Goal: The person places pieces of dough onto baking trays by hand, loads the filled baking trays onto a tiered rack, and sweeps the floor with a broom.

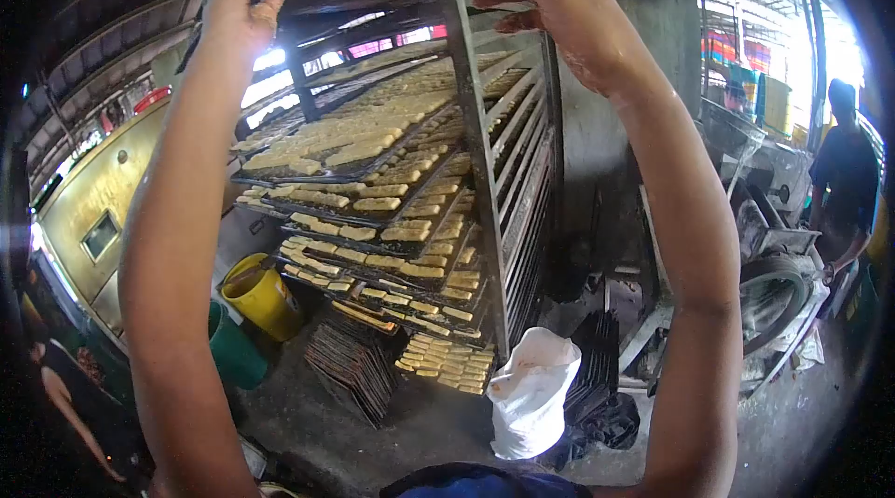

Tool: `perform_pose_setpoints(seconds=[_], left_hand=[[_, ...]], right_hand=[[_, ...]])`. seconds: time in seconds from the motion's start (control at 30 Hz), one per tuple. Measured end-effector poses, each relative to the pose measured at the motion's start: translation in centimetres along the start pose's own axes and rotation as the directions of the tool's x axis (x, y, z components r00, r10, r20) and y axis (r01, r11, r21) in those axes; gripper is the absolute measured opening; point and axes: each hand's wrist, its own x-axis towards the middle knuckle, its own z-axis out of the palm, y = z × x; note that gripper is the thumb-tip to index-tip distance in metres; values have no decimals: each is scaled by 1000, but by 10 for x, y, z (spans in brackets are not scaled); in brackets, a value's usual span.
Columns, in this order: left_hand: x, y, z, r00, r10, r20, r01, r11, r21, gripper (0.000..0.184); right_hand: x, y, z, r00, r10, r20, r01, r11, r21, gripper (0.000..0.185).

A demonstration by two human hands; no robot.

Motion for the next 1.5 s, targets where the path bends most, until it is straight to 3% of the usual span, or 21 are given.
perform_pose_setpoints(seconds=[0.1,0.3,0.43,0.5,0.57,0.63,0.7,0.77,0.83,0.9,0.93,0.97,1.0,1.03,1.1,1.17,1.23,1.3,1.4,1.47,1.5], left_hand=[[-2,-8,11,987,143,-72,-140,989,41,44],[-4,-38,4,992,121,-21,-121,992,-23,41],[-36,-50,30,967,159,-201,-153,987,48,43],[-45,-40,16,984,-50,-169,65,994,84,65],[-82,-32,9,972,-83,-220,132,967,217,72],[-162,-21,-8,998,35,-54,7,780,625,51],[-239,0,-46,992,-117,48,-13,283,959,28],[-342,8,-96,971,-201,133,-48,381,923,44],[-463,21,-136,954,-234,-189,243,227,943,49],[-599,30,-161,765,-37,-644,628,266,731,43],[-669,25,-166,613,167,-772,678,391,623,49],[-734,24,-159,428,380,-820,807,249,536,49],[-796,14,-151,231,530,-816,847,304,437,47],[-841,14,-124,-40,493,-869,815,519,257,45],[-896,13,-64,-279,577,-767,764,618,187,43],[-935,13,-38,-397,620,-677,734,657,171,40],[-960,11,1,-535,644,-547,694,704,150,38],[-951,17,27,-388,707,-591,884,467,-22,33],[-930,10,67,-540,656,-527,836,492,-243,33],[-921,-6,84,-674,595,-437,737,504,-451,37],[-922,-18,90,-698,589,-407,714,527,-461,37]], right_hand=[[-9,7,-17,995,65,-73,-66,998,-19,49],[-11,30,-25,995,82,-60,-82,997,5,46],[-16,38,-15,993,115,-33,-113,992,49,45],[-23,41,-4,994,109,16,-109,994,9,47],[-38,49,13,994,87,65,-87,996,-15,54],[-67,70,25,978,109,180,-118,992,37,55],[-109,96,35,898,46,437,-107,987,118,53],[-157,125,55,758,-81,647,-150,944,294,42],[-209,156,80,574,8,818,-430,854,293,30],[-264,194,113,317,152,936,-646,758,96,39],[-296,204,138,219,302,928,-819,574,7,44],[-314,224,175,39,259,965,-671,722,-167,46],[-352,241,211,53,237,970,-830,551,-90,46],[-374,228,252,42,265,963,-825,554,-116,44],[-412,202,323,-67,335,940,-813,528,-246,46],[-443,186,388,-193,251,949,-742,596,-309,42],[-468,162,444,-250,-11,968,-752,632,-187,29],[-488,130,499,-295,-165,941,-699,709,-95,20],[-512,97,587,-307,-360,881,-530,834,156,16],[-534,72,645,-230,-381,895,-356,889,287,21],[-561,77,682,-35,-576,816,-325,779,536,26]])
